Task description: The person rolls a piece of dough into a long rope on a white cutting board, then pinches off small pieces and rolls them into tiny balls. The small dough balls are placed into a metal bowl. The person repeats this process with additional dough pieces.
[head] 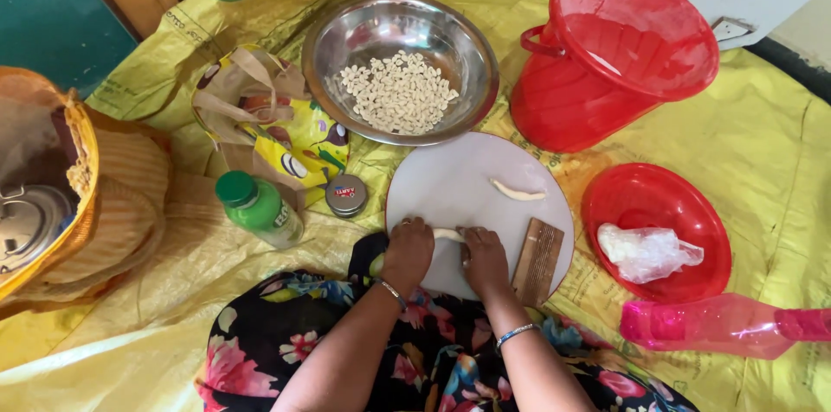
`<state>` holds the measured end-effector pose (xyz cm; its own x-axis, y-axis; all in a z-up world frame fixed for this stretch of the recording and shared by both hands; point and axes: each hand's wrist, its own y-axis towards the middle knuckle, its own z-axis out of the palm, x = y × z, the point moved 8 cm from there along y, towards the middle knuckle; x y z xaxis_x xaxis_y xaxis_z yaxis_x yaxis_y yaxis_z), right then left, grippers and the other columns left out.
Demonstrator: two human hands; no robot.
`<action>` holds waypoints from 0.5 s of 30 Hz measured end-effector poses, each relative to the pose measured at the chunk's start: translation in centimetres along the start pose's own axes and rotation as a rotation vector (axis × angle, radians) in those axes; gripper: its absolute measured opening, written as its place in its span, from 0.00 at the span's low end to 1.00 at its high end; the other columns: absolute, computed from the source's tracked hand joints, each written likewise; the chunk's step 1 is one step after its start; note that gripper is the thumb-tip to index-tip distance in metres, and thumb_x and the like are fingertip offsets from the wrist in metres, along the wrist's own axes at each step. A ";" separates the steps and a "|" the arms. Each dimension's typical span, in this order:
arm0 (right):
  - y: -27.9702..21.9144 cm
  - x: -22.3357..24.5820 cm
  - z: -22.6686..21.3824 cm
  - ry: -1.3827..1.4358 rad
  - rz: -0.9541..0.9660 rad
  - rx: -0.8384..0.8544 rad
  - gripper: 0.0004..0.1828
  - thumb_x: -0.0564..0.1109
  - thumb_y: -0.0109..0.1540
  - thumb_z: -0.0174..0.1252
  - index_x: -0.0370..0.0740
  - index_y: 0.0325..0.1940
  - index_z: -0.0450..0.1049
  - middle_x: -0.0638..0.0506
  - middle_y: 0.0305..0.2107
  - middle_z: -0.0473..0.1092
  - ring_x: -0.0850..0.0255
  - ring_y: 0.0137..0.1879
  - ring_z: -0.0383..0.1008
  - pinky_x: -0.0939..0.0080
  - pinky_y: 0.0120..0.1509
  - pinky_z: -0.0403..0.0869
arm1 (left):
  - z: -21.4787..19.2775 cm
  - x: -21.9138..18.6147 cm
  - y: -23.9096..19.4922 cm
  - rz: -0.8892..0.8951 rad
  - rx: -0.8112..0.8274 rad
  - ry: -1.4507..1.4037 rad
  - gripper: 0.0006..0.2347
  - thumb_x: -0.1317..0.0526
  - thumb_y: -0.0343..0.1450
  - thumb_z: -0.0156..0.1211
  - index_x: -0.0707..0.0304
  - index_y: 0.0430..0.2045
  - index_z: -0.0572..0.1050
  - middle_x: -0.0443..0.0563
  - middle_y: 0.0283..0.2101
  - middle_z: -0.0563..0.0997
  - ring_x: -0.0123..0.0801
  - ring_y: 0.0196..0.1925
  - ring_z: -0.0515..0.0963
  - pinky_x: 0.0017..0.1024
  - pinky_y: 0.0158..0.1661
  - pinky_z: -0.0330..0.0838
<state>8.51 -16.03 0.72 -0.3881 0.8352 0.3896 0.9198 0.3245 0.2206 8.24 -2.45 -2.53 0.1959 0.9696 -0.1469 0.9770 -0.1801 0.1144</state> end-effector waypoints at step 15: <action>-0.1 0.7 -4.1 0.233 0.035 -0.306 0.24 0.29 0.52 0.57 0.35 0.53 0.77 0.41 0.49 0.73 0.45 0.54 0.70 0.50 0.57 0.71 | -17.9 -0.4 -1.9 0.059 -0.636 -0.717 0.33 0.67 0.69 0.56 0.81 0.70 0.52 0.77 0.69 0.60 0.67 0.70 0.62 0.50 0.68 0.58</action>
<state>7.92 -17.31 4.61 -0.3916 0.7087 0.5869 0.8867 0.1201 0.4465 4.76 0.47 14.94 0.4542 0.5917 -0.6660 0.7768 0.1030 0.6213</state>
